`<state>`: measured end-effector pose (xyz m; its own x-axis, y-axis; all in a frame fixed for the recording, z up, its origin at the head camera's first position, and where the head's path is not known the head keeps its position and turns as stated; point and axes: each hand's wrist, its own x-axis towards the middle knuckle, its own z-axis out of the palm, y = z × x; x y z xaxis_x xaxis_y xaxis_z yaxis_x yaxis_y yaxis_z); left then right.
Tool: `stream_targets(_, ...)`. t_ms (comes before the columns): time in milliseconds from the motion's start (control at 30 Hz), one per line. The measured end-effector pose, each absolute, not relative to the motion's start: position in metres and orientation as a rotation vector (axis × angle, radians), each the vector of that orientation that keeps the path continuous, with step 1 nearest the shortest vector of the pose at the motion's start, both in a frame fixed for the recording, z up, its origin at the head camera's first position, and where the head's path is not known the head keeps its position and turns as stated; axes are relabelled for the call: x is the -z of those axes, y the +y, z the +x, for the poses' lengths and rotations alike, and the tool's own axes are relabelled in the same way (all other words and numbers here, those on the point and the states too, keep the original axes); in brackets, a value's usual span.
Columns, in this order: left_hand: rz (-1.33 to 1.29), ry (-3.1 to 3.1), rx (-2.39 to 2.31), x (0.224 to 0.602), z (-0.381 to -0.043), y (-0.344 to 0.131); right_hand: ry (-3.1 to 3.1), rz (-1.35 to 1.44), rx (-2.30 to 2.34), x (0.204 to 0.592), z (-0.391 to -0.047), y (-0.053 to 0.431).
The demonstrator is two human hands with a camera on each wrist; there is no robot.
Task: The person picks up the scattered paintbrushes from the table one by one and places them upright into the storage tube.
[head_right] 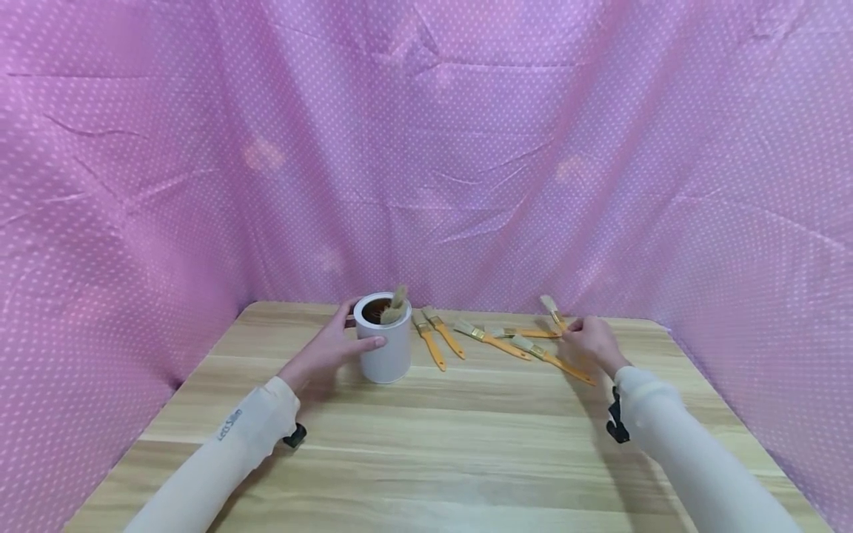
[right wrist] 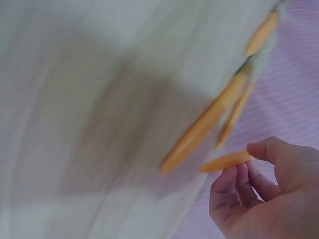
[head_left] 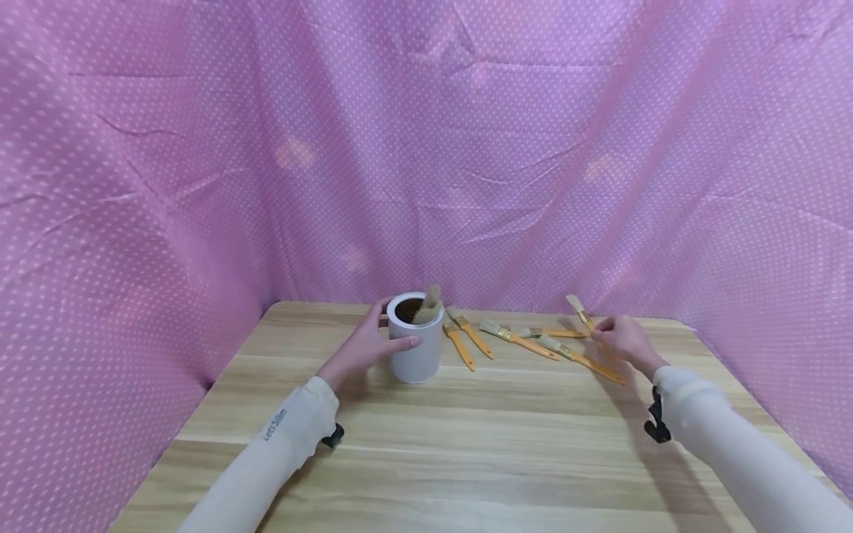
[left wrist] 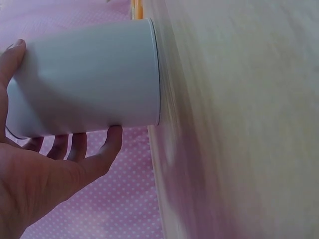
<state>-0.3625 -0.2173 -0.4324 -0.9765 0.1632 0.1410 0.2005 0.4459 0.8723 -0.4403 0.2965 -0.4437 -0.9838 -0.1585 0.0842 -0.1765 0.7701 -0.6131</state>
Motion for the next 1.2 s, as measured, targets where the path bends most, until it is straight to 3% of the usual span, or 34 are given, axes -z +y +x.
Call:
stream_targets(767,-0.276,-2.612,1.57,0.429,-0.362,-0.211,-2.141,0.549,-2.245,0.328,-0.41,0.098)
stream_targets(967,-0.289,-2.581,1.573,0.423,-0.361,-0.209,-2.0,0.682,-2.268,0.305,-0.409,0.054)
stream_targets(1200,-0.293,-2.583,1.58,0.431,-0.356,-0.211,-2.235,0.694,-2.037,0.316,-0.415,0.021)
